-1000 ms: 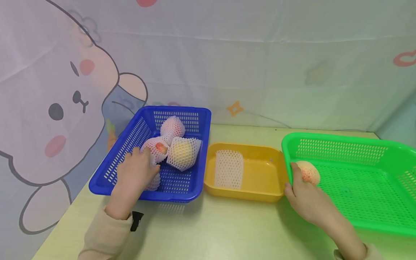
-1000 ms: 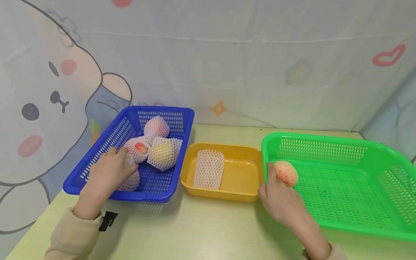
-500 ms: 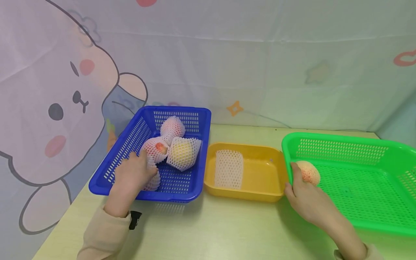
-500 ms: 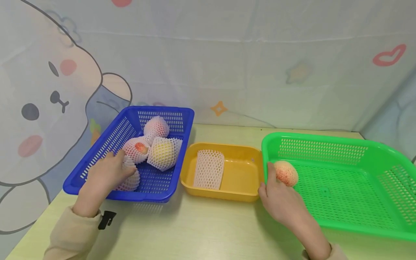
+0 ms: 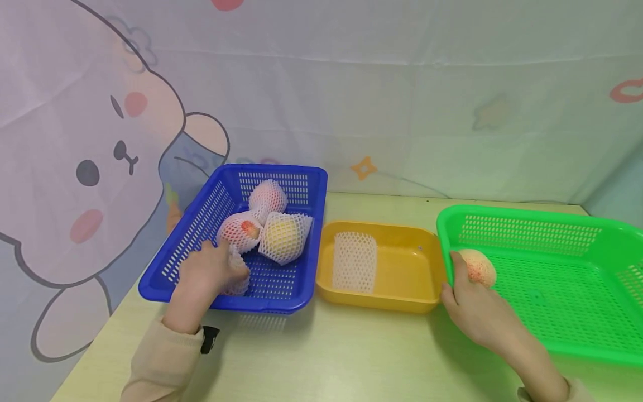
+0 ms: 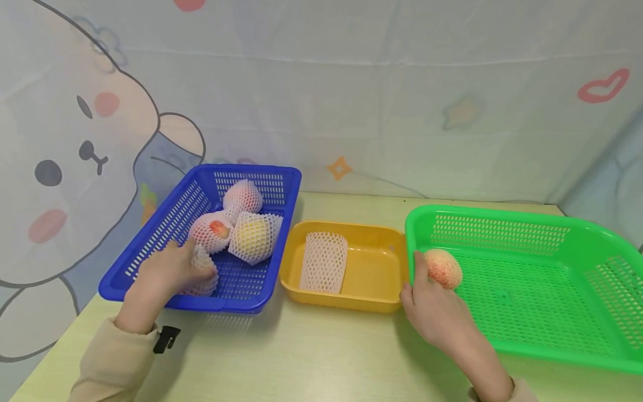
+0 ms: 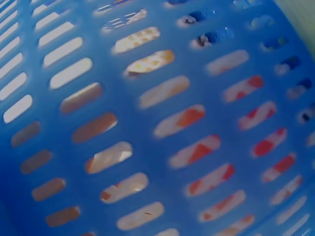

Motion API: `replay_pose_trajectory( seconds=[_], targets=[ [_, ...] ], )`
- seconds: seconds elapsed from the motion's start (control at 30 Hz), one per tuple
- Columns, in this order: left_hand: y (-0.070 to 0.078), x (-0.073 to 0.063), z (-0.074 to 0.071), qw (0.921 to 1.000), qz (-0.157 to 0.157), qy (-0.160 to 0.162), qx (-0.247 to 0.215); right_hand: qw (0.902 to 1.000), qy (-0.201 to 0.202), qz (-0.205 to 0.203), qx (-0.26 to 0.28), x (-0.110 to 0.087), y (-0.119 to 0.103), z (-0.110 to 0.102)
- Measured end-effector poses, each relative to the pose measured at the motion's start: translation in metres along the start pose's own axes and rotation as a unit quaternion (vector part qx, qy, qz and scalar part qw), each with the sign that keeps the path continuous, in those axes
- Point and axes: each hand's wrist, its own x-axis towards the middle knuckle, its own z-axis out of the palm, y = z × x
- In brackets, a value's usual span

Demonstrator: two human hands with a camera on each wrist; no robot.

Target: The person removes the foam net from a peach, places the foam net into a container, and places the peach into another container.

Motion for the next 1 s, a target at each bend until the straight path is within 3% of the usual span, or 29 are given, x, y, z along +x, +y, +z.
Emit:
replay_pose_trajectory(
  seconds=[0.33, 1.0],
  targets=[
    [-0.0045, 0.0021, 0.0030, 0.9989, 0.002, -0.048, -0.001, 1.0000, -0.002, 0.002, 0.004, 0.0001, -0.0005, -0.0006],
    [-0.0054, 0.0035, 0.0041, 0.9981, -0.004, -0.061, -0.005, 1.0000, 0.003, -0.001, 0.002, 0.0002, 0.0006, 0.0007]
  ],
)
